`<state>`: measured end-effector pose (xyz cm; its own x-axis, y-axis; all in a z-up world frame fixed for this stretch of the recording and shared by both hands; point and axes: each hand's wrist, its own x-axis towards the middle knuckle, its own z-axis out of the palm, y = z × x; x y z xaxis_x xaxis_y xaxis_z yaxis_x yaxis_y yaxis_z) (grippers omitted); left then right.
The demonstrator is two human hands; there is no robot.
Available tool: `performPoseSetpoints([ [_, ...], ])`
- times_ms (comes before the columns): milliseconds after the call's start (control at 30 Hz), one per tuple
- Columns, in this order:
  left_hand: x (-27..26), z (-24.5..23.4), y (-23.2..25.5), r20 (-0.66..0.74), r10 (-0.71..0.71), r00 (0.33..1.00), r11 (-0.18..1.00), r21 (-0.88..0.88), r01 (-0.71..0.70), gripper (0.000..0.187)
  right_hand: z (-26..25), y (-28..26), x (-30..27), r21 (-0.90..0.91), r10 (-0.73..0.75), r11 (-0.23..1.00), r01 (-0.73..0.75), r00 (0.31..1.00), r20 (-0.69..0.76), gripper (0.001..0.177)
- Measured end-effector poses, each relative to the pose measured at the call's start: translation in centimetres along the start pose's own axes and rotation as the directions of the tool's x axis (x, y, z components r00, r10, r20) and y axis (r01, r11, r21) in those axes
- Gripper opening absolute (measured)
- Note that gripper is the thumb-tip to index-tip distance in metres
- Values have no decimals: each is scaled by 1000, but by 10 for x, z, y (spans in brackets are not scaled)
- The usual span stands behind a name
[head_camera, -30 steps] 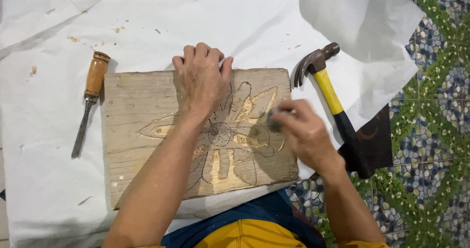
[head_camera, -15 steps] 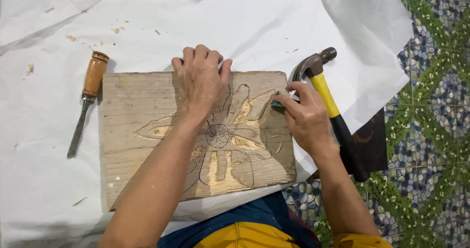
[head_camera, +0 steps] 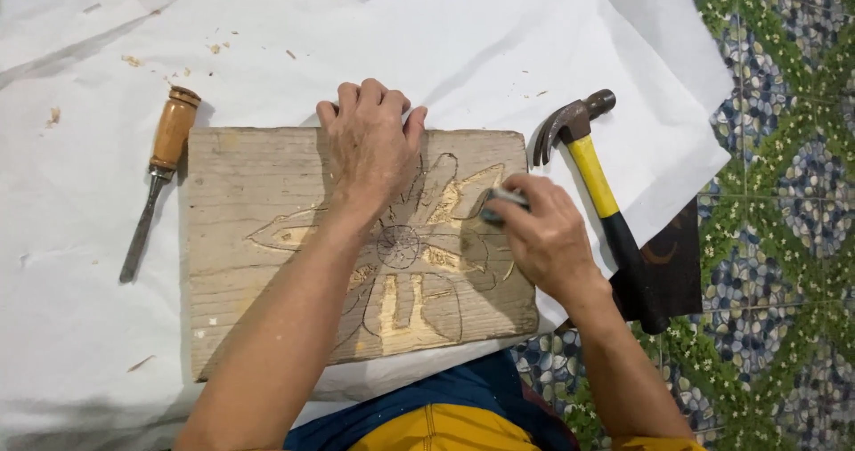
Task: Carving a floral design into a wooden block using a chisel and hammer on a floor-level workspace.
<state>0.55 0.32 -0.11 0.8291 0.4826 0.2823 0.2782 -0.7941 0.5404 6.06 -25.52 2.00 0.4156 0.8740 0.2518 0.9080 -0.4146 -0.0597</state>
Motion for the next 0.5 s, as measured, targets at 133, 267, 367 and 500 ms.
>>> performPoseSetpoints([
  [133,-1,-2,0,-11,15,1000,1000,-2,-15,22,-1,-7,0,-8,43,999,-43,999,-20,18],
  [267,0,0,0,-15,18,1000,1000,0,-18,22,-16,-12,-8,285,82,955,-78,997,-2,20],
  [367,-2,0,0,-20,13,1000,1000,-16,-14,21,-41,-16,-3,398,195,904,-153,978,-68,22],
  [500,-3,5,-11,-99,17,995,993,-111,-28,19,-54,-33,0,326,209,930,-169,974,-90,19],
])
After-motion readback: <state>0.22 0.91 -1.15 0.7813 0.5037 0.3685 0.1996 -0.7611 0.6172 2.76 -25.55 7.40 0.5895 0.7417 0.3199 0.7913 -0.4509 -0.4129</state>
